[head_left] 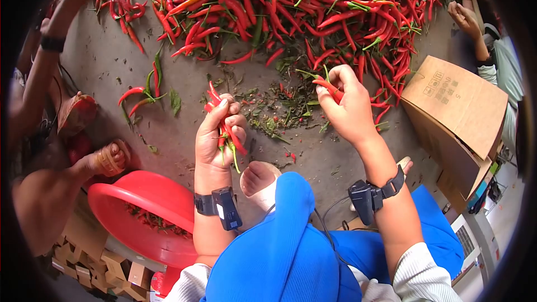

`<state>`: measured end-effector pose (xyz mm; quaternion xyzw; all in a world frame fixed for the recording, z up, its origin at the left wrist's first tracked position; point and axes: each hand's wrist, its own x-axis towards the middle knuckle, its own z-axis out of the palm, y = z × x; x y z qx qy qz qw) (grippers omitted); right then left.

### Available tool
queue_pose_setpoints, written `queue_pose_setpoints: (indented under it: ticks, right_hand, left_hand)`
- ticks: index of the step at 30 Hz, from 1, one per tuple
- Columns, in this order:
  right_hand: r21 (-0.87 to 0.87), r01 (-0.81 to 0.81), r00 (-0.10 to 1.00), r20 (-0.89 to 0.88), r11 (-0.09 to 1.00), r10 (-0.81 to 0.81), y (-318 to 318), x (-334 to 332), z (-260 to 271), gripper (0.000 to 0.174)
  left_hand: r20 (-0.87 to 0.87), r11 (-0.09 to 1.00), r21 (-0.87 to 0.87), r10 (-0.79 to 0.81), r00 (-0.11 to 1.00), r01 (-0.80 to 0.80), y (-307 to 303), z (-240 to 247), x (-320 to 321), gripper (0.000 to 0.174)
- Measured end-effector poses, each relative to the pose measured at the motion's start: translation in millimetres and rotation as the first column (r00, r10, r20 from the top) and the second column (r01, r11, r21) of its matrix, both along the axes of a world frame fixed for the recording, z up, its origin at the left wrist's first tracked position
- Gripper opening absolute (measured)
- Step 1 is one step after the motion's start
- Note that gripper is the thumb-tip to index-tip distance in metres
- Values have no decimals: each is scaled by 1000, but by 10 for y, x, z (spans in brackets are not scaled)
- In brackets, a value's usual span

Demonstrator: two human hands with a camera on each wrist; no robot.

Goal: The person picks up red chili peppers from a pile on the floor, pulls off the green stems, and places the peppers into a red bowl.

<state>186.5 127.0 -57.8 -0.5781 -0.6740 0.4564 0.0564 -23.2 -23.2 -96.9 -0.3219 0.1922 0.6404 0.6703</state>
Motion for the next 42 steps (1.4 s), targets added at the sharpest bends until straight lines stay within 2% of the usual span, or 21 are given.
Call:
queue_pose_setpoints:
  ticks: [2,4,8,9,12,16,17,18,19,20,21,22,24,25,28,29,31,33,40,41,42]
  right_hand:
    - [248,-123,991,79,961,106,76,-25,-15,22]
    - [428,-272,959,194,862,206,214,-65,-92,19]
    - [448,-500,856,388,741,343,383,-117,-294,11]
    - [434,-523,840,409,734,356,394,-138,-290,10]
    - [440,-544,825,436,714,360,336,-168,-282,9]
    - [465,-426,905,226,776,361,358,-203,-219,10]
    - [426,-315,946,62,848,319,323,-222,-137,12]
    - [214,-148,971,-154,965,183,273,-261,-34,14]
    - [-42,-8,946,-323,999,-6,225,-294,66,17]
    - [-314,90,875,-428,945,-226,189,-312,153,19]
    - [-477,101,836,-435,873,-335,162,-311,188,22]
    - [-624,115,795,-408,773,-448,136,-311,222,25]
    - [-788,56,762,-364,614,-536,83,-278,205,25]
    - [-754,123,783,-325,645,-530,8,-348,206,26]
    - [-699,78,857,-317,711,-406,-93,-387,145,25]
    - [-697,53,840,-356,715,-409,-111,-398,154,26]
    - [-692,29,821,-395,721,-412,-142,-404,163,27]
    - [-699,115,841,-310,706,-444,-147,-391,170,27]
    - [-906,153,563,-249,395,-788,-53,-96,-52,26]
    - [-900,205,529,-230,386,-817,-64,-86,-41,25]
    - [-895,206,555,-226,396,-801,-72,-76,-39,25]
  left_hand:
    - [-50,1000,8,-25,998,25,34,5,37,12]
    - [-106,998,1,-63,992,64,59,32,68,13]
    - [-181,992,-30,-126,975,123,47,31,96,13]
    - [-190,989,14,-144,971,149,23,11,72,16]
    - [-224,987,-46,-157,962,151,9,12,77,17]
    - [-242,983,-59,-182,953,173,35,-4,127,16]
    - [-217,987,-20,-161,963,161,21,-28,130,16]
    - [-247,981,-69,-190,950,179,33,-3,135,16]
    - [-275,974,-118,-220,936,195,70,43,144,16]
    - [-302,964,-166,-250,920,207,95,77,158,16]
    - [-335,962,-161,-265,904,222,106,93,169,18]
    - [-335,958,-152,-281,899,243,140,121,182,19]
    - [-334,949,-134,-316,888,287,238,217,215,21]
    - [-340,944,-121,-329,881,306,281,294,230,24]
    - [-409,897,48,-384,828,439,266,280,184,30]
    - [-443,892,-81,-431,786,444,268,342,220,32]
    - [-478,868,-101,-470,742,486,258,316,197,30]
    - [-477,871,-117,-471,742,478,261,318,201,28]
    - [-388,909,-115,-411,825,400,215,309,199,24]
    - [-414,897,-125,-436,799,425,210,309,193,27]
    - [-439,883,-136,-460,772,449,203,310,181,30]
